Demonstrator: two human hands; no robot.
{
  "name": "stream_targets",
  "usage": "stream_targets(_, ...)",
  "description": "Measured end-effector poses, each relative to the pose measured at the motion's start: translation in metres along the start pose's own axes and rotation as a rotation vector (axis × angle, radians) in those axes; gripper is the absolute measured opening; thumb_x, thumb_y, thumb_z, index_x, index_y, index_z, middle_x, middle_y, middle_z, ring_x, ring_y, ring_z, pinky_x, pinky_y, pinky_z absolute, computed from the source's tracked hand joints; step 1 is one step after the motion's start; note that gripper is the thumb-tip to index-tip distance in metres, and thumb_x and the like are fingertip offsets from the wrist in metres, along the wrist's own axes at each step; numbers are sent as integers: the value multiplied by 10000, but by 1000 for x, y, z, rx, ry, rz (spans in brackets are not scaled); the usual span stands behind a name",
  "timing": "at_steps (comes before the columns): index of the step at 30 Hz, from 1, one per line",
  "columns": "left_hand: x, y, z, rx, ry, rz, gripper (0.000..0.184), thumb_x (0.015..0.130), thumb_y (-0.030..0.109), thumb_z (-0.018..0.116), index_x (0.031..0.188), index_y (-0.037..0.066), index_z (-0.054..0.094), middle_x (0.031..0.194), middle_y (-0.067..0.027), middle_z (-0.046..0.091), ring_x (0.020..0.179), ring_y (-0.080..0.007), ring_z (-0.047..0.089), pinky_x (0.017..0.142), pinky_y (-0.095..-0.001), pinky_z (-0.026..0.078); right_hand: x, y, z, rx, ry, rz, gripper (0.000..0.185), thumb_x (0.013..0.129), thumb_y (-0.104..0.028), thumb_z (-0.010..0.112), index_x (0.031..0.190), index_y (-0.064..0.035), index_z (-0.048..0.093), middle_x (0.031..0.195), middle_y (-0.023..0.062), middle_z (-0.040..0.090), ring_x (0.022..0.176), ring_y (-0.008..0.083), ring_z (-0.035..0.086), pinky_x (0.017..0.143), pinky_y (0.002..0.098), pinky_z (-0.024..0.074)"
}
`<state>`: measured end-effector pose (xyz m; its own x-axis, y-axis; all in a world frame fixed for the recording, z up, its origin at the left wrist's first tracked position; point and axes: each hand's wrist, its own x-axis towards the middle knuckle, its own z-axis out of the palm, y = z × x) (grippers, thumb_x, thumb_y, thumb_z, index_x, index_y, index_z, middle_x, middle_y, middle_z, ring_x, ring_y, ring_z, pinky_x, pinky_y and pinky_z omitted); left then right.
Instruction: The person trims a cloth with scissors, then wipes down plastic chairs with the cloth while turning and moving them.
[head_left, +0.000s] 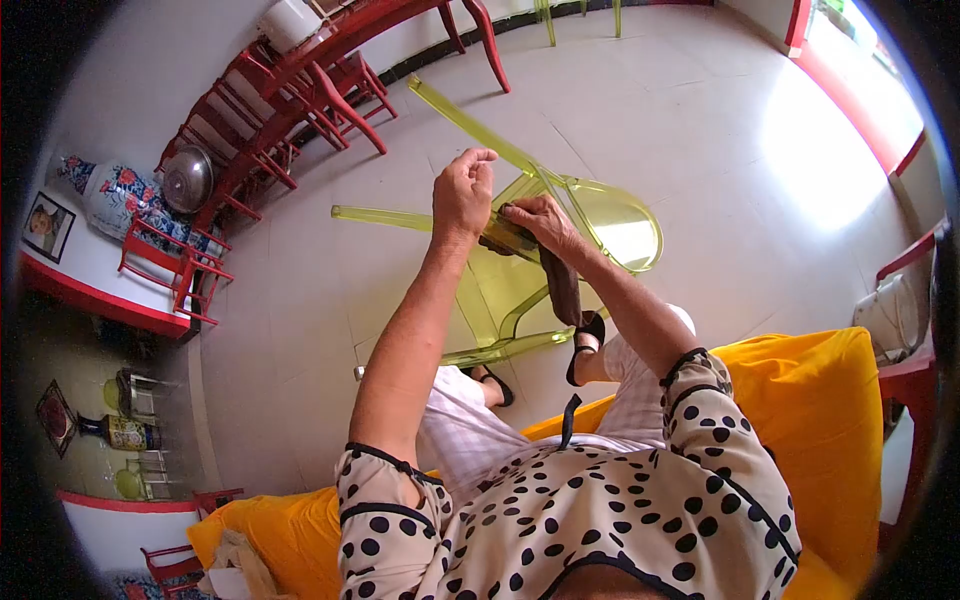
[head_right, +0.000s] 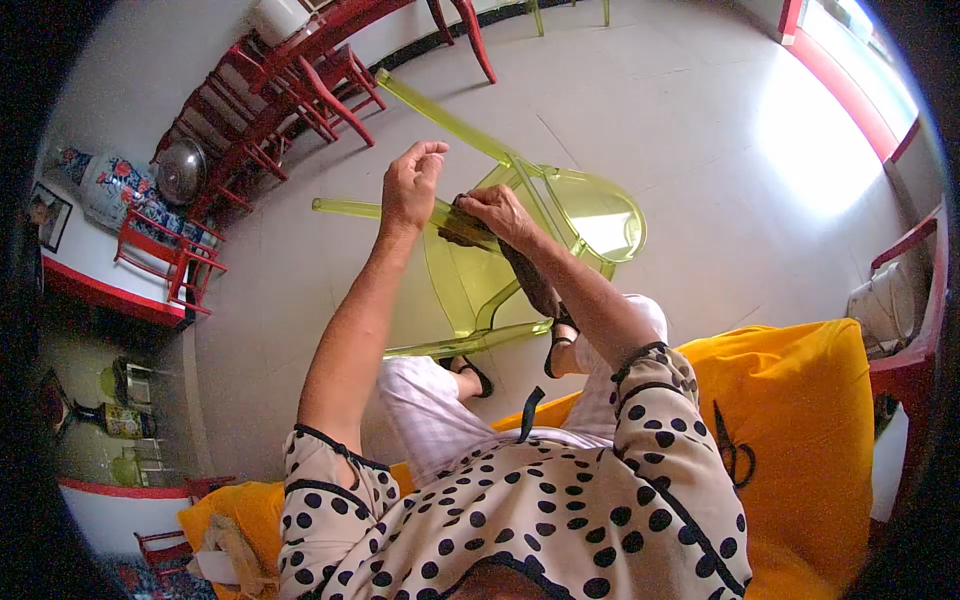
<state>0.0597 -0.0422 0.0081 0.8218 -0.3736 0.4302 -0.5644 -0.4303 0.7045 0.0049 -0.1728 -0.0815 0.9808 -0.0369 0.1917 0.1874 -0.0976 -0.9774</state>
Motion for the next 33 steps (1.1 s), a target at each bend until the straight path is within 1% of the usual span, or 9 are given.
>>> stream_targets(3,2,1,1,37,0,-17,252,839,174,492,972,8,627,786,-94,640,716,-158,589,692,-297,470,7,-11,-4,-138,-40,-27,317,855,-264,555,811,40,630,600,27,531,571,83,452,540,302,410)
stream_targets(6,1,-3,3,1,28,39,258,838,175,494,981,7,628,810,-111,653,732,-182,606,708,-309,476,7,-45,3,46,-21,-55,310,843,-255,559,791,45,621,582,58,516,558,98,456,541,312,413)
stream_targets(9,0,-2,1,23,-3,-2,259,838,172,494,986,10,632,834,-126,661,764,-202,617,729,-317,476,13,-42,6,19,-35,-165,303,841,-257,563,810,39,619,572,80,504,540,117,449,536,324,411)
stream_targets(16,2,2,-1,65,-6,-28,272,815,167,465,971,29,641,809,-159,660,716,-252,633,692,-352,500,0,7,0,-126,16,-58,350,903,-298,527,850,35,619,584,66,537,540,135,452,543,340,417)
stream_targets(19,2,0,0,26,18,-24,249,819,179,513,962,20,640,687,-52,593,622,-124,519,605,-293,436,-4,23,1,79,60,23,343,904,-282,539,852,43,635,625,39,579,551,137,490,556,325,434)
stream_targets(22,2,-5,2,64,17,-21,241,807,175,515,942,26,648,686,-59,595,631,-126,535,611,-287,442,-7,28,3,478,397,116,320,932,-273,527,859,17,641,700,19,603,621,71,542,566,240,450)
stream_targets(25,4,-7,2,82,27,-8,238,802,174,512,929,31,652,676,-57,593,625,-131,540,613,-287,445,-28,-6,-14,737,291,140,302,927,-270,536,891,7,651,786,21,641,668,84,591,602,228,479)
stream_targets(29,5,-14,5,116,62,53,245,803,193,479,902,64,663,778,-166,653,740,-304,641,687,-379,494,-24,-11,4,229,205,-34,295,922,-246,519,873,22,633,707,29,638,553,110,525,490,269,448)
stream_targets(33,-1,-3,1,149,21,-84,253,794,226,494,892,69,667,772,-153,657,736,-297,641,671,-376,490,-35,-28,-2,-262,201,-123,297,901,-272,519,834,-1,620,601,93,579,499,148,498,494,319,434)
